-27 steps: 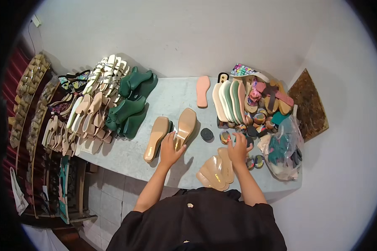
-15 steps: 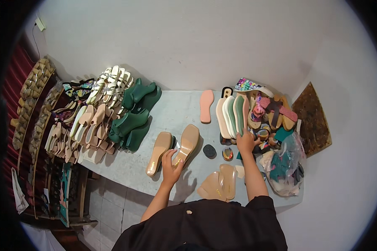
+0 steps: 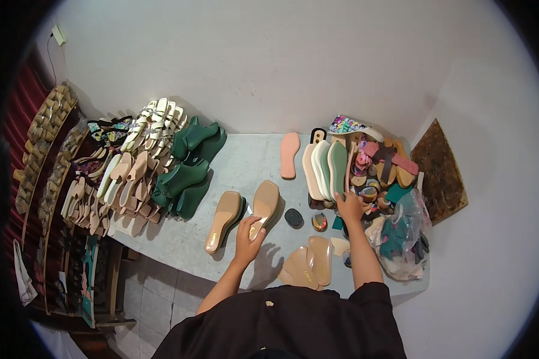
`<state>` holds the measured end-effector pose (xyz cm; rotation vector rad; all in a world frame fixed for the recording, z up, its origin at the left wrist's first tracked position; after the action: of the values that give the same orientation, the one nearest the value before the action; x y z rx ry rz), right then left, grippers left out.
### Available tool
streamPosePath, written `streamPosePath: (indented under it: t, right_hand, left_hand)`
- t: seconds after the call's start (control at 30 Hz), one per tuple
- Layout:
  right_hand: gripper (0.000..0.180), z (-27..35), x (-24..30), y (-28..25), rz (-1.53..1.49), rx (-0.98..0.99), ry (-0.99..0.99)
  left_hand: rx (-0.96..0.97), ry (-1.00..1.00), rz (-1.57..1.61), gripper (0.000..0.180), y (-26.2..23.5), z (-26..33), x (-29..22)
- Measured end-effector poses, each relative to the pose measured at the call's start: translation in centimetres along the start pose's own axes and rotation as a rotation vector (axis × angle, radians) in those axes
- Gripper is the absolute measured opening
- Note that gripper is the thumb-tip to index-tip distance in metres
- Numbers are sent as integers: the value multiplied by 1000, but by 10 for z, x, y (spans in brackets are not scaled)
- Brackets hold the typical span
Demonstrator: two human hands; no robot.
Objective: Assembling components of women's sandals on a workbench.
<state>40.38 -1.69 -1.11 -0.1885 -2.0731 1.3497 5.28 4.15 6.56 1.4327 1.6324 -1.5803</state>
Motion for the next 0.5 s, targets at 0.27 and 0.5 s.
streamPosePath:
  t: [0.27,0.5]
  right_hand:
    - [26,-1,9,-2,173,-120,-38]
    - [27,9,-14,-36,-41,-406,95]
  left_hand:
    - [26,14,65,26,0,15,-10]
    - [15,-20,80,26,0,17,-1]
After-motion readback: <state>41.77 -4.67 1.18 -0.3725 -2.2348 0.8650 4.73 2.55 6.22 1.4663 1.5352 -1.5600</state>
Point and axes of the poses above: each hand's wrist, its own z-axis away from the middle knuckle, its own y-axis out of the palm, x = y × z, the point moved 7 cm from there along -z, towards the middle knuckle, and after that the axes turned 12 degrees about -y, right-handed, at the moved point
